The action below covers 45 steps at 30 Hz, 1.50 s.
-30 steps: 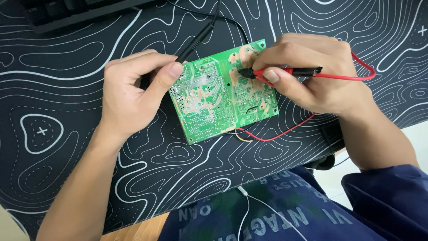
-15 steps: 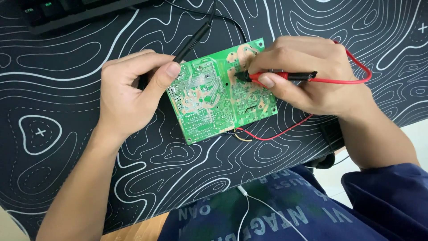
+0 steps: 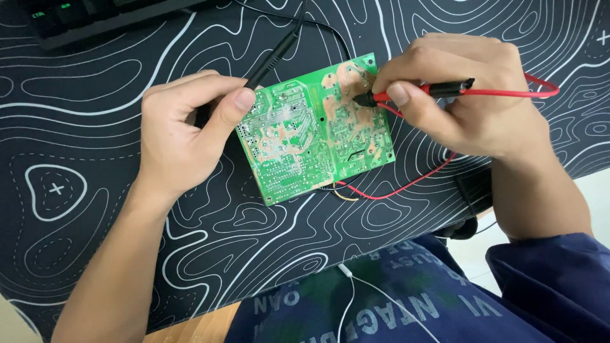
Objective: Testing various points on a circuit board using multimeter probes at a workstation.
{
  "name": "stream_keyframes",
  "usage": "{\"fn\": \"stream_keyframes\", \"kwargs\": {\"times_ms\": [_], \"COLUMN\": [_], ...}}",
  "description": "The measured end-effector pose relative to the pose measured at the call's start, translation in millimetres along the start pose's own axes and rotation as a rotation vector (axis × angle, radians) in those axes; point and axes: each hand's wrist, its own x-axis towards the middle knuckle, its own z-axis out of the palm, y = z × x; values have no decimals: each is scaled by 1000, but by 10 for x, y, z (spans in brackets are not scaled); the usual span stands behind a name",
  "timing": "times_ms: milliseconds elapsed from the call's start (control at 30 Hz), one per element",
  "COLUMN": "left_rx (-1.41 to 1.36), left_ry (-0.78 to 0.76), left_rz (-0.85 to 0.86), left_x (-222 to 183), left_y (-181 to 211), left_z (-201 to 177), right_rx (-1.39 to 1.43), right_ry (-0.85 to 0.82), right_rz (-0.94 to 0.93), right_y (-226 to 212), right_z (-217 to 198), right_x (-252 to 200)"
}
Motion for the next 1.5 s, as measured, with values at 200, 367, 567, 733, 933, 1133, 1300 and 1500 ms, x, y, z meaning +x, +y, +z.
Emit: {"fn": "stream_keyframes", "kwargs": {"times_ms": [200, 367, 567, 733, 933, 1133, 1300, 1500], "left_rx": [0, 7, -10, -6, 4, -32, -29, -44], "left_ry": [-8, -5, 4, -1, 28, 0, -5, 4], "left_rz": [-5, 3, 18, 7, 51, -13, -13, -3], "left_x": [8, 5, 18, 13, 36, 35, 36, 35], "left_y": [11, 8, 6, 12, 5, 28, 37, 26], "left_z": [-4, -3, 13, 9, 2, -3, -6, 6], "right_rx": [19, 22, -58, -122, -55, -30, 9, -29], "right_ry": [9, 29, 64, 58, 71, 41, 25, 24], "right_rz": [-20, -26, 3, 37, 49, 30, 36, -12], "right_y": [10, 30, 104, 124, 43, 23, 8, -19], "right_z": [32, 66, 72, 16, 5, -13, -14, 0], "right_x": [19, 17, -32, -72, -21, -3, 3, 16]}}
